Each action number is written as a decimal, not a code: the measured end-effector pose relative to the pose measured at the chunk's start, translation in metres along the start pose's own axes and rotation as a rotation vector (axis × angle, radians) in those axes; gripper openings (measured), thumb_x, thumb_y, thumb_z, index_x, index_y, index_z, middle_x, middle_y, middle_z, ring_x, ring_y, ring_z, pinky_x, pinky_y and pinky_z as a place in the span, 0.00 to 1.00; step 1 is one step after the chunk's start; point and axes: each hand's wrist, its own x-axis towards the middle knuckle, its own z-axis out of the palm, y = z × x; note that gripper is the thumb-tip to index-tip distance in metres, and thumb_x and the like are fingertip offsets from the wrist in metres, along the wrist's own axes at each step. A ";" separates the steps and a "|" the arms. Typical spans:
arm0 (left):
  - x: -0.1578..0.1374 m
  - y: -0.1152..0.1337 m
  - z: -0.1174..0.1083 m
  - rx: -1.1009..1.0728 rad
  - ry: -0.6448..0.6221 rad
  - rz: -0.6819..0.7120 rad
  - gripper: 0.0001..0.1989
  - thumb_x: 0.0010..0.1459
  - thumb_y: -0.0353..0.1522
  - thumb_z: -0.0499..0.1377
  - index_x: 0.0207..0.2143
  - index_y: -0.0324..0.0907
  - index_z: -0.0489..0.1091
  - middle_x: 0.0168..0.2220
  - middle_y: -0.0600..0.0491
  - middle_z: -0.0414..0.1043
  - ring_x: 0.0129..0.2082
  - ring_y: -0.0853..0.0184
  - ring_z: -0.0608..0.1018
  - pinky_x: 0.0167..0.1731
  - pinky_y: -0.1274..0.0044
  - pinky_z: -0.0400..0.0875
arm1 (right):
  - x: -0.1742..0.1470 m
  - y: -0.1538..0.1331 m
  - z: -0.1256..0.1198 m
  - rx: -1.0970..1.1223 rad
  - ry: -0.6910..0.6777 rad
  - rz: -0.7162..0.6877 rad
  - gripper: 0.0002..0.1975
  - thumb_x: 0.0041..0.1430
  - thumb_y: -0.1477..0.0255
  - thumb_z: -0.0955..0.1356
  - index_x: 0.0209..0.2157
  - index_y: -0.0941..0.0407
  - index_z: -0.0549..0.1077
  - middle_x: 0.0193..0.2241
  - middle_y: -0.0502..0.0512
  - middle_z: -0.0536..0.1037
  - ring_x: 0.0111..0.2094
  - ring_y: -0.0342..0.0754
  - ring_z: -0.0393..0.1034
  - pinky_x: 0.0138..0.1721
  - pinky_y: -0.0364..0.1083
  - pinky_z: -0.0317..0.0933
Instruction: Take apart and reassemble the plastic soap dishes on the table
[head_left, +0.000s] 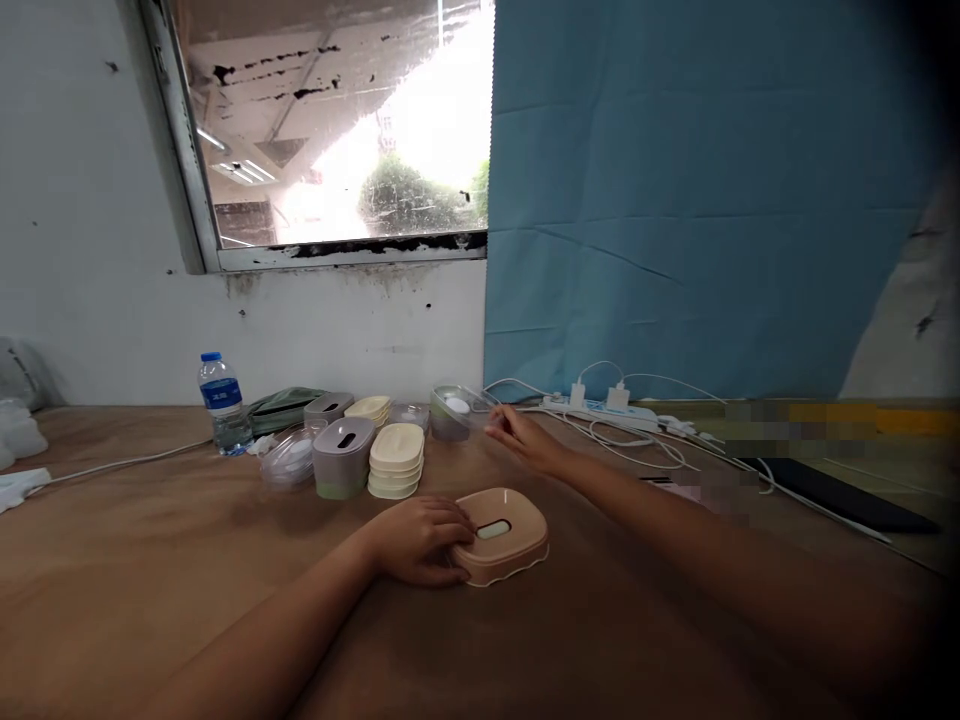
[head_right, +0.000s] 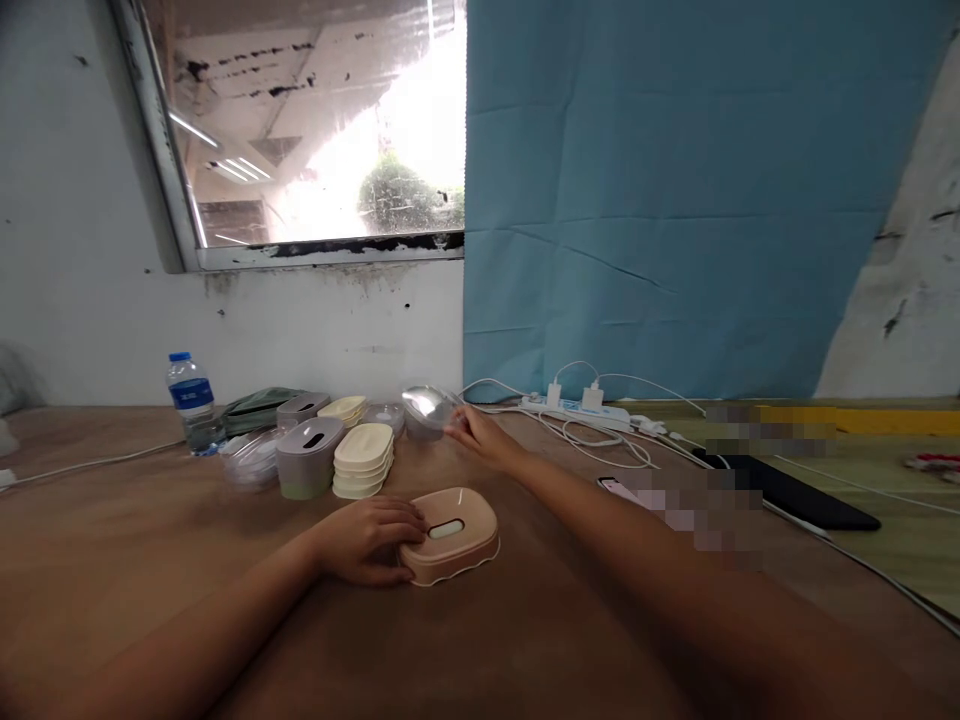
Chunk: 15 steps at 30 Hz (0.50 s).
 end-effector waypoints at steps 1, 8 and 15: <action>0.000 -0.001 0.000 0.001 -0.001 -0.004 0.17 0.52 0.38 0.54 0.42 0.39 0.65 0.42 0.46 0.71 0.46 0.64 0.70 0.48 0.74 0.63 | 0.022 -0.007 0.004 -0.049 -0.007 -0.014 0.14 0.56 0.62 0.61 0.39 0.58 0.62 0.27 0.51 0.69 0.30 0.45 0.64 0.37 0.46 0.59; -0.001 -0.003 0.002 0.003 -0.010 -0.027 0.18 0.52 0.40 0.53 0.41 0.38 0.65 0.42 0.45 0.71 0.45 0.63 0.71 0.46 0.73 0.63 | 0.130 -0.047 0.062 -0.341 -0.103 0.055 0.13 0.59 0.68 0.62 0.45 0.58 0.65 0.43 0.56 0.69 0.40 0.47 0.67 0.40 0.51 0.63; -0.001 -0.006 0.005 0.009 -0.042 -0.072 0.18 0.51 0.41 0.55 0.41 0.39 0.66 0.39 0.45 0.72 0.41 0.62 0.73 0.41 0.73 0.64 | 0.139 -0.042 0.108 -0.512 -0.198 0.164 0.14 0.59 0.69 0.62 0.46 0.58 0.65 0.44 0.56 0.68 0.41 0.48 0.67 0.40 0.51 0.63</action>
